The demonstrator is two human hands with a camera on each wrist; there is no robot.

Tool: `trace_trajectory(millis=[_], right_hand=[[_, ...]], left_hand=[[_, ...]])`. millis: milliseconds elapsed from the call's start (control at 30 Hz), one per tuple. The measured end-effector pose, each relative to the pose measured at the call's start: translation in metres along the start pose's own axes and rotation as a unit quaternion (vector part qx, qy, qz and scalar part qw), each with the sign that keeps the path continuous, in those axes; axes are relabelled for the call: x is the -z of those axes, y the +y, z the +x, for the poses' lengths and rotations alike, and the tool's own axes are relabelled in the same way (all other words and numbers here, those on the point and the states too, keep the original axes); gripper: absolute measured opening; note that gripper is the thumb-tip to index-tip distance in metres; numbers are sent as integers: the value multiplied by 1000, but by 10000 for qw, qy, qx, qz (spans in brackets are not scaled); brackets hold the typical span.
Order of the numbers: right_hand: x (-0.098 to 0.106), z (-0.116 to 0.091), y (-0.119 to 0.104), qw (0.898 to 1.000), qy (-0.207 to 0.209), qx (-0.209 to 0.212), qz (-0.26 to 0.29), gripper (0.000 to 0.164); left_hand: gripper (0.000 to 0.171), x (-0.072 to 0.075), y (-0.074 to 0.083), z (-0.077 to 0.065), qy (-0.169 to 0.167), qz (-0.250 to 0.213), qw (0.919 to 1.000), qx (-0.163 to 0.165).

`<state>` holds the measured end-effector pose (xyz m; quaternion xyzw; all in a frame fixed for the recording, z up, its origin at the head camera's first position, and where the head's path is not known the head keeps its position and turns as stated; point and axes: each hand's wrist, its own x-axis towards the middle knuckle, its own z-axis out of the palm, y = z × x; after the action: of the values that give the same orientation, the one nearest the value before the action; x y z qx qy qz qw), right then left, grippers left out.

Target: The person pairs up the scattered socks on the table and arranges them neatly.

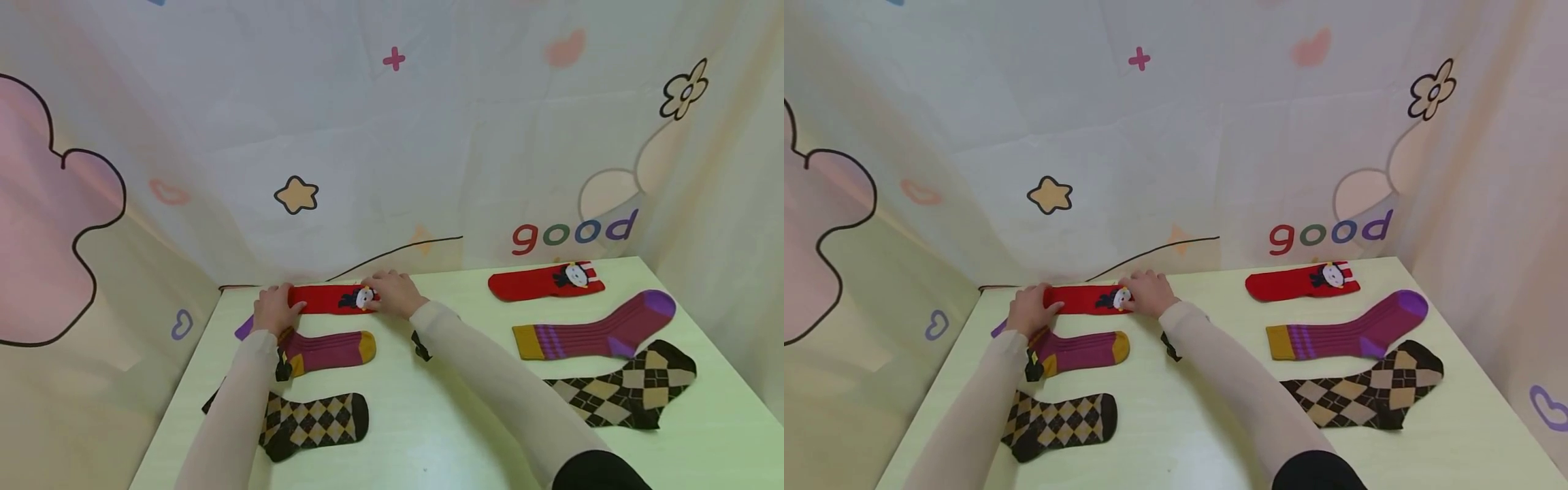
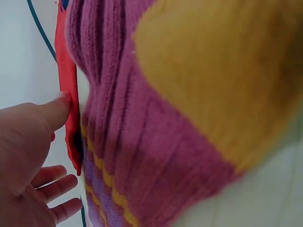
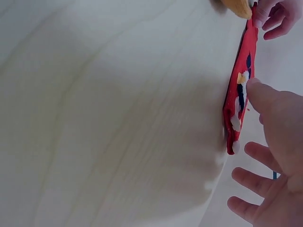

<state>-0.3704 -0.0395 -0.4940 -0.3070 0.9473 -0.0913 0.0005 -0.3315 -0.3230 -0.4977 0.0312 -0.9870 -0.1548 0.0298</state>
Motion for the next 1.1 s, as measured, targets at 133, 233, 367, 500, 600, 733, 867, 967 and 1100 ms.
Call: trace_trajectory(millis=[133, 233, 367, 500, 600, 733, 867, 967, 1100], right_hand=[[-5, -2, -3, 9999, -90, -56, -58, 53], [-8, -5, -4, 9998, -154, -92, -28, 52], [-10, -7, -5, 9997, -180, -135, 62, 50], [-9, -6, -6, 9996, -244, -139, 43, 49], [-9, -5, -7, 9995, -267, -178, -15, 47], [-12, -2, -6, 9992, -262, -288, -55, 44], [-15, 0, -5, 9991, -245, -348, -44, 40], [-15, 1, -5, 9990, -220, -375, -62, 38], [-13, 2, -5, 9991, -212, -340, -97, 38]], left_hand=[[58, -6, -3, -2, -69, -4, 9999, 92], [60, -11, -4, -3, -112, 10, 9999, 118], [59, -14, -4, -3, -60, 41, 9999, 104], [55, -15, -4, -1, -102, 12, 9998, 163], [53, -15, -2, 0, -133, 13, 9998, 175], [51, -13, 0, 2, -148, 95, 9997, 142], [49, -12, 0, 3, -178, 173, 9996, 126], [50, -10, 0, 4, -178, 192, 9996, 102], [50, -9, 0, 5, -225, 185, 9995, 116]])
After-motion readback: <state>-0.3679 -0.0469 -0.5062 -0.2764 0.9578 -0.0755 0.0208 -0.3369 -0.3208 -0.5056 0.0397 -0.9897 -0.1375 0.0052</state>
